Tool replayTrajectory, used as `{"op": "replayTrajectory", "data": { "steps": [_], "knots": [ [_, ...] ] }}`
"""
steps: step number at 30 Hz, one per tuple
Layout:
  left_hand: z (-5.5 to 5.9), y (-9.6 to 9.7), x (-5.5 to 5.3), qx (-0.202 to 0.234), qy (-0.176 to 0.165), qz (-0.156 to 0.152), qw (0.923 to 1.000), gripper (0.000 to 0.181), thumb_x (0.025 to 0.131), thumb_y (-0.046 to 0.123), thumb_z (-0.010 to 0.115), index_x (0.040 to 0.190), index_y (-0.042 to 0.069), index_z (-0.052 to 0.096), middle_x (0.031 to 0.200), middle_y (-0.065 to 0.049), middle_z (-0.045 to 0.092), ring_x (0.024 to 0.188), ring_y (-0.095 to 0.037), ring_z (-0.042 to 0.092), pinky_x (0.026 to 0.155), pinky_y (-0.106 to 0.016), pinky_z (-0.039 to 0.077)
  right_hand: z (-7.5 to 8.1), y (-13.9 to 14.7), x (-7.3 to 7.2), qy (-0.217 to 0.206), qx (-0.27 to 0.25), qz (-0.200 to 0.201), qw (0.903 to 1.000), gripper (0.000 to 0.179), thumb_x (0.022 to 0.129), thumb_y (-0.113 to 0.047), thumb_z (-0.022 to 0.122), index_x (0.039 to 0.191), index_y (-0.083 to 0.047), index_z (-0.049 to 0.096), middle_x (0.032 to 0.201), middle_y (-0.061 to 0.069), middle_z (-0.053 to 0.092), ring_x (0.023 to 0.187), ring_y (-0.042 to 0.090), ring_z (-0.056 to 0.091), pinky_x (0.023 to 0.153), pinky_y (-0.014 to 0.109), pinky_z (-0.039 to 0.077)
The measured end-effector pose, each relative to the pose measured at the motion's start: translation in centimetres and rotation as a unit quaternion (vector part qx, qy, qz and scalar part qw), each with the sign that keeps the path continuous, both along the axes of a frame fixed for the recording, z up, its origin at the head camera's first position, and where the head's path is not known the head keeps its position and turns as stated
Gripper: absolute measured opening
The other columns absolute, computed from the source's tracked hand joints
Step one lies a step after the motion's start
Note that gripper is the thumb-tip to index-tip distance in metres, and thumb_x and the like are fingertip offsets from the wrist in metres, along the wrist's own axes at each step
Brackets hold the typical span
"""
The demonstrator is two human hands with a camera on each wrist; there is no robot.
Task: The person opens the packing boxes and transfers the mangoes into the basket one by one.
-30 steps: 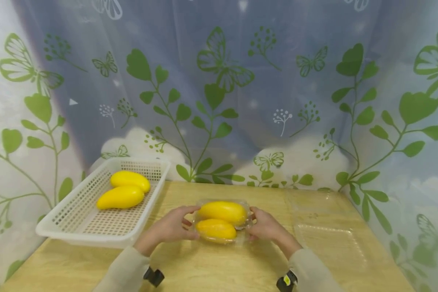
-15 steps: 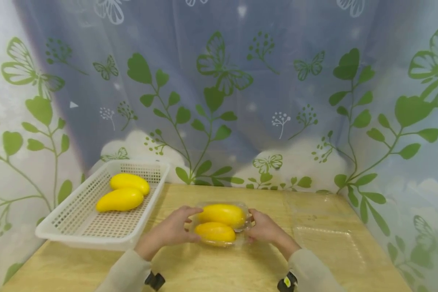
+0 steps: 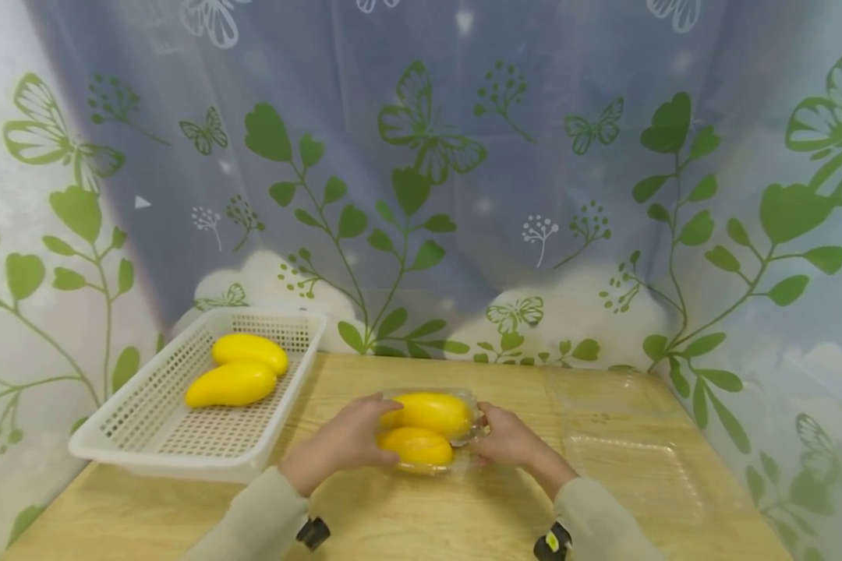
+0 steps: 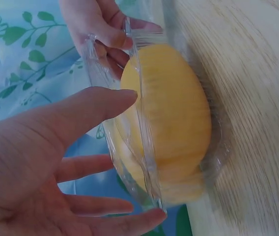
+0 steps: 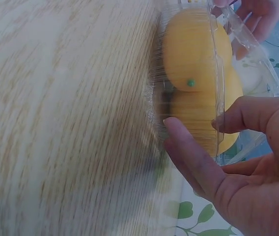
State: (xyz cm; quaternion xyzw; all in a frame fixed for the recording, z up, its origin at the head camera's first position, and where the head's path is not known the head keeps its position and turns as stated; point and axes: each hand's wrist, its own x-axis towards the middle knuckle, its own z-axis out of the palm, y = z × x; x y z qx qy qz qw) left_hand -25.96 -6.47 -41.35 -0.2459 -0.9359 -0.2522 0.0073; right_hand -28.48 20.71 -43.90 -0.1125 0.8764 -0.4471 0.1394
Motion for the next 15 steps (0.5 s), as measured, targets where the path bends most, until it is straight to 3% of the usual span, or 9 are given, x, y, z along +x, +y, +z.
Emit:
{"op": "replayTrajectory", "data": {
  "steps": [8,15],
  "knots": [
    [-0.1,0.8,0.3,-0.019,0.025,0.007,0.9995,0.068,0.076,0.013,0.085,0.137,-0.001,0.061,0.145,-0.028,0.057,0.136,-0.048,0.054,0.110,-0.053,0.050,0.0,0.0,0.1,0.000,0.002,0.000,1.0000,0.085,0.088,0.002,0.066,0.159,0.011,0.020,0.150,0.038,0.042,0.063,0.021,0.059,0.066,0.041,0.059],
    [-0.2,1.4,0.7,-0.037,0.049,0.014,0.9980,0.063,0.074,0.009,0.078,0.134,-0.003,0.061,0.137,-0.031,0.059,0.115,-0.040,0.068,0.091,-0.044,0.059,0.1,-0.1,0.0,0.005,0.019,-0.003,0.9998,0.085,0.089,0.001,0.067,0.159,0.010,0.020,0.150,0.038,0.042,0.063,0.021,0.061,0.067,0.040,0.059]
  ]
}}
